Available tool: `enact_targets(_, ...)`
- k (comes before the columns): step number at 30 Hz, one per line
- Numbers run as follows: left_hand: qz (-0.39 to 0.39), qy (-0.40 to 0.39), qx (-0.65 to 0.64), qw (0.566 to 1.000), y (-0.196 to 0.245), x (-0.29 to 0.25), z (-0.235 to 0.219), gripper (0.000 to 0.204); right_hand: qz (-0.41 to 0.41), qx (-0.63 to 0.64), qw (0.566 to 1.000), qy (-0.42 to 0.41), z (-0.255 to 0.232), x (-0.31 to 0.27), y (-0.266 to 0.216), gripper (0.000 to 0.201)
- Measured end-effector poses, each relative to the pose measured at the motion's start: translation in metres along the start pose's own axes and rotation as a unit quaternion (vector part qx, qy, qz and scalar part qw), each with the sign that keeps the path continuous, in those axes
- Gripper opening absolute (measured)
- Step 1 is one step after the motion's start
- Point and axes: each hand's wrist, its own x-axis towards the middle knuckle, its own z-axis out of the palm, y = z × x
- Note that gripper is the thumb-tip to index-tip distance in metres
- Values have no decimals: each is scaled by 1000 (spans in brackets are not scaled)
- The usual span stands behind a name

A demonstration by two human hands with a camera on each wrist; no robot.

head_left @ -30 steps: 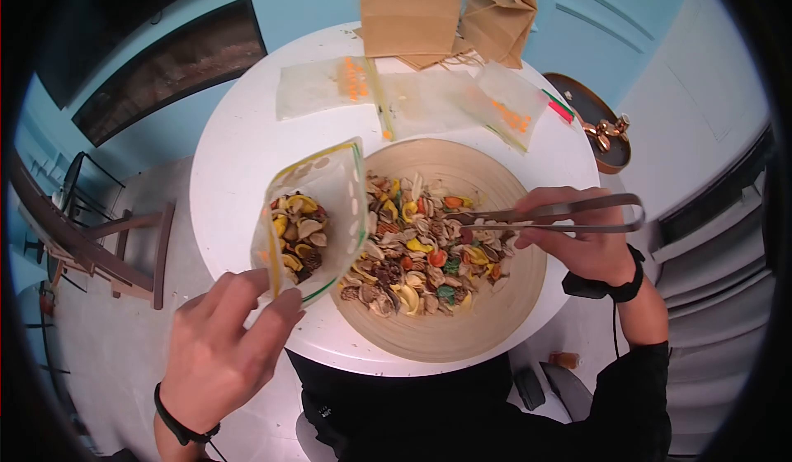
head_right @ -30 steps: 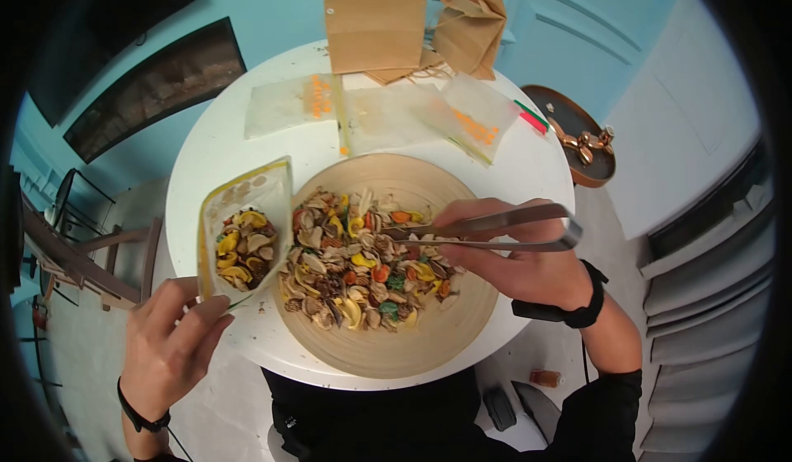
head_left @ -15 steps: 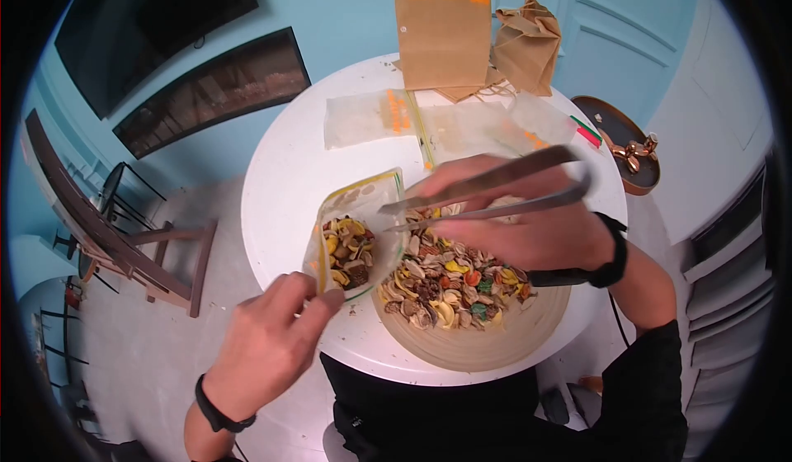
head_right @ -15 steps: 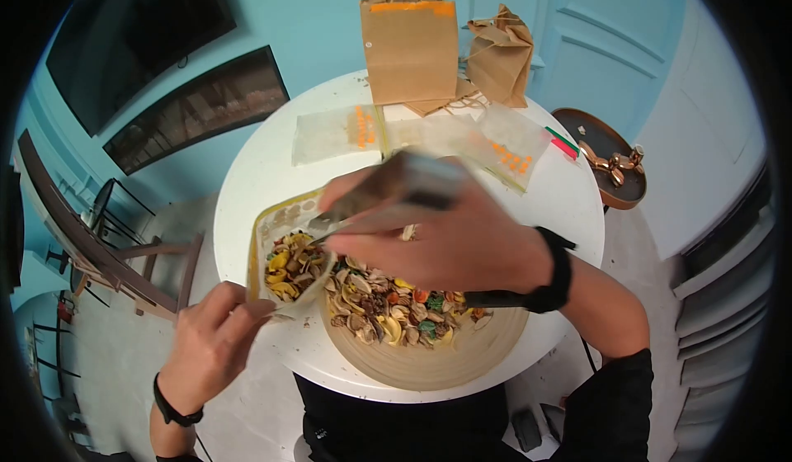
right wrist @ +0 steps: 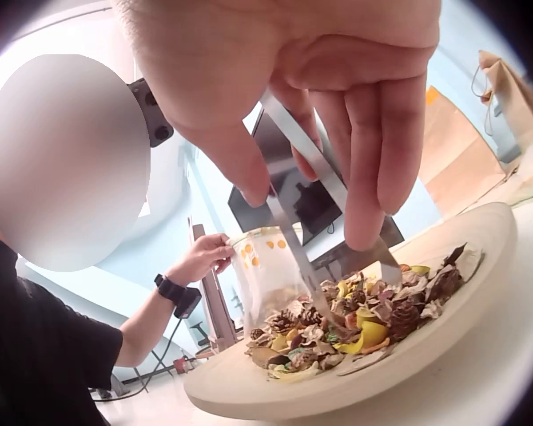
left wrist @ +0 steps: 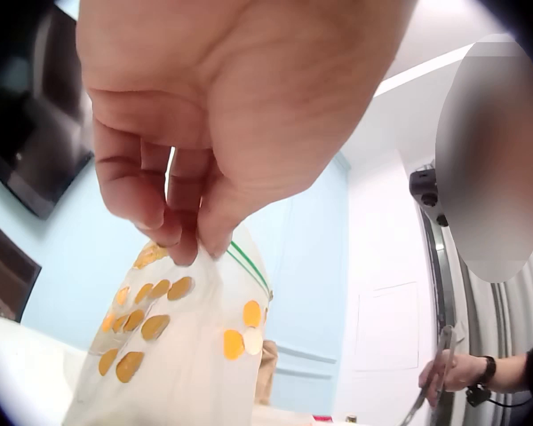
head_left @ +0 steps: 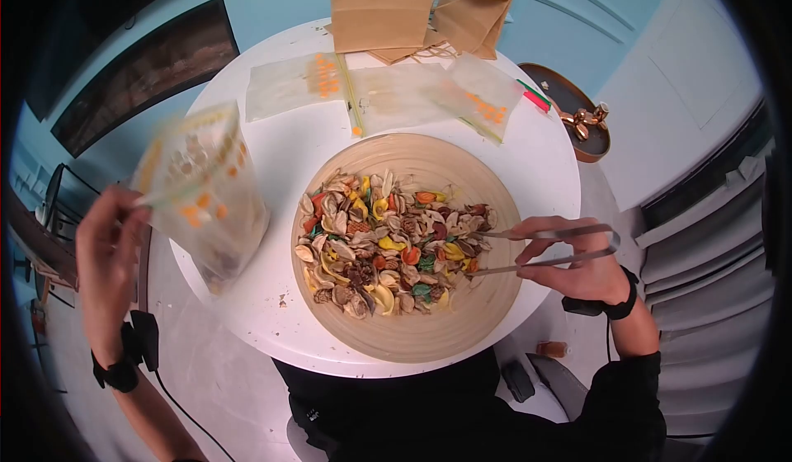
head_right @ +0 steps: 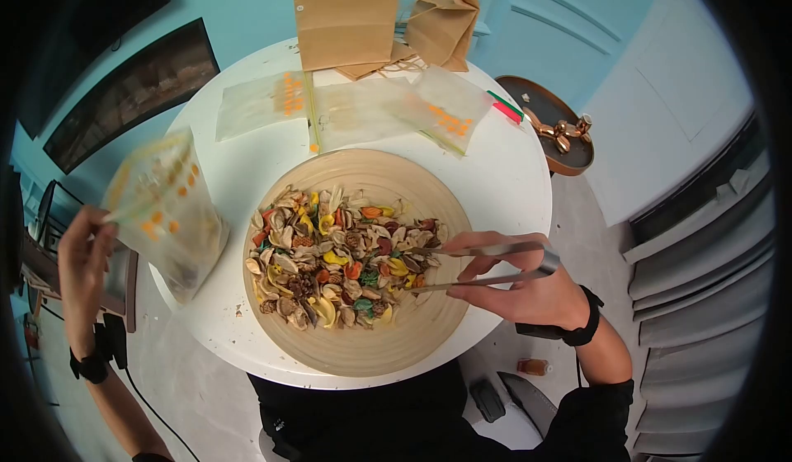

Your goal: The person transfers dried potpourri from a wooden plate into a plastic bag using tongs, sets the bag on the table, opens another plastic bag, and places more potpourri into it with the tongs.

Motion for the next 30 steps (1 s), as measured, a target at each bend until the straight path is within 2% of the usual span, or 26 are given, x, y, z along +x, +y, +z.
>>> enact_targets(2, 49, -31, 70, 996, -6, -4, 6, 10, -12, 0, 1000, -10, 0, 0, 5, 37)
enact_targets(4, 24, -17, 46, 999, -10, -1, -5, 10, -123, -1, 992, -29, 4, -2, 11, 39)
enact_targets(5, 1, 0, 20, 1000, -12, 1, -12, 9, -120, 1, 992, -31, 4, -3, 10, 39)
enact_targets(7, -9, -3, 24, 1000, -18, 16, -13, 9, -147, -89, 982, -76, 3, -4, 5, 43)
enact_targets(11, 23, -38, 45, 998, -21, 34, -11, 7, -168, -137, 970, -108, 10, -2, 11, 48)
enact_targets(14, 63, 20, 56, 996, -3, 23, -12, 8, -143, -132, 975, -108, 13, 0, 18, 47)
enact_targets(17, 91, 21, 72, 993, 9, -1, -17, 9, -157, -86, 982, -60, 16, 4, 27, 45)
enact_targets(19, 99, 22, 54, 993, 9, -15, -3, 8, -156, -56, 985, -51, 17, 6, 33, 41)
enact_targets(21, 85, -57, 70, 992, 19, -22, 5, 8, -130, -37, 989, -52, 20, 5, 39, 38)
enact_targets(23, 81, -54, 69, 993, 24, -29, 4, 12, -133, -46, 989, -47, 21, 6, 39, 36)
enact_targets(25, 156, -78, 108, 979, 43, -33, 6, 15, -137, -58, 988, -41, 21, 9, 37, 36)
enact_targets(28, 169, -89, 109, 976, 52, -36, 12, 18, -124, -67, 990, -17, 23, 10, 27, 37)
enact_targets(30, 166, -102, 114, 974, 53, -40, 16, 18, -85, -12, 996, 15, 23, 10, 20, 32)
